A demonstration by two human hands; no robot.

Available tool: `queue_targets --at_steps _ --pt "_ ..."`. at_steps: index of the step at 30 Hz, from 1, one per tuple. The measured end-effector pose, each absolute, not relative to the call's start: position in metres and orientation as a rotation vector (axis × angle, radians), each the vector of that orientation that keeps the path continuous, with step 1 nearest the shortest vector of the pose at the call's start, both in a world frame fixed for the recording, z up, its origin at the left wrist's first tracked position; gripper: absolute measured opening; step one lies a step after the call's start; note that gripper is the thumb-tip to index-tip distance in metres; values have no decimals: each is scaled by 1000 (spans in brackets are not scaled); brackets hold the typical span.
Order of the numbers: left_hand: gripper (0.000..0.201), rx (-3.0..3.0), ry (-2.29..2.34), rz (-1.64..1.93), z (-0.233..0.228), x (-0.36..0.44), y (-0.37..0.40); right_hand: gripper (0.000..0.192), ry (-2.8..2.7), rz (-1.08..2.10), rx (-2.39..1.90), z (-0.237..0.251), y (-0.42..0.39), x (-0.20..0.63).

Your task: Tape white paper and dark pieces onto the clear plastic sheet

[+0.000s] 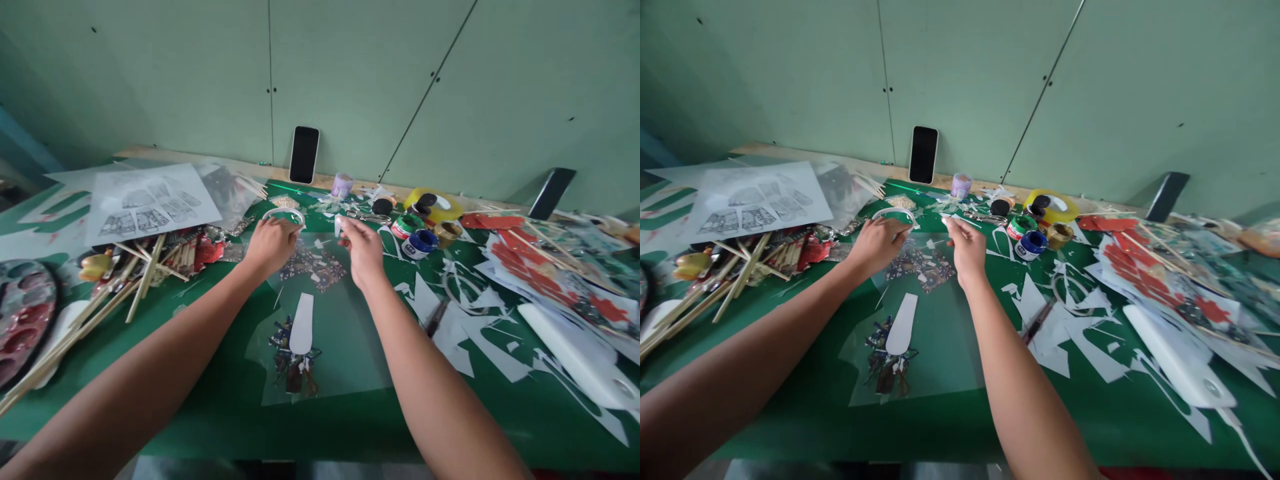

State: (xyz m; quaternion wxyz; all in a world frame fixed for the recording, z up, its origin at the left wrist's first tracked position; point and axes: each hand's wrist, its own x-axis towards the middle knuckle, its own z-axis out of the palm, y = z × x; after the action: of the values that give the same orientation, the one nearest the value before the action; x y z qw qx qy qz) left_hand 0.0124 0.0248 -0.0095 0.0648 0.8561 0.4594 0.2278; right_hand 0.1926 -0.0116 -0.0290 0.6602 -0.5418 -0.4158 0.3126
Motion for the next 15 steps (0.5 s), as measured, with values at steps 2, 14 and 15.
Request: queue_targets --at_steps 2,14,15 --pt "29 2635 1464 741 -10 9 27 39 -1011 830 -1165 -25 -16 188" --pt "24 1688 863 917 -3 24 17 38 -1307 786 -1230 -26 -25 175" --pt "25 1728 877 875 -3 23 18 36 -1309 693 -1258 -25 -26 178"
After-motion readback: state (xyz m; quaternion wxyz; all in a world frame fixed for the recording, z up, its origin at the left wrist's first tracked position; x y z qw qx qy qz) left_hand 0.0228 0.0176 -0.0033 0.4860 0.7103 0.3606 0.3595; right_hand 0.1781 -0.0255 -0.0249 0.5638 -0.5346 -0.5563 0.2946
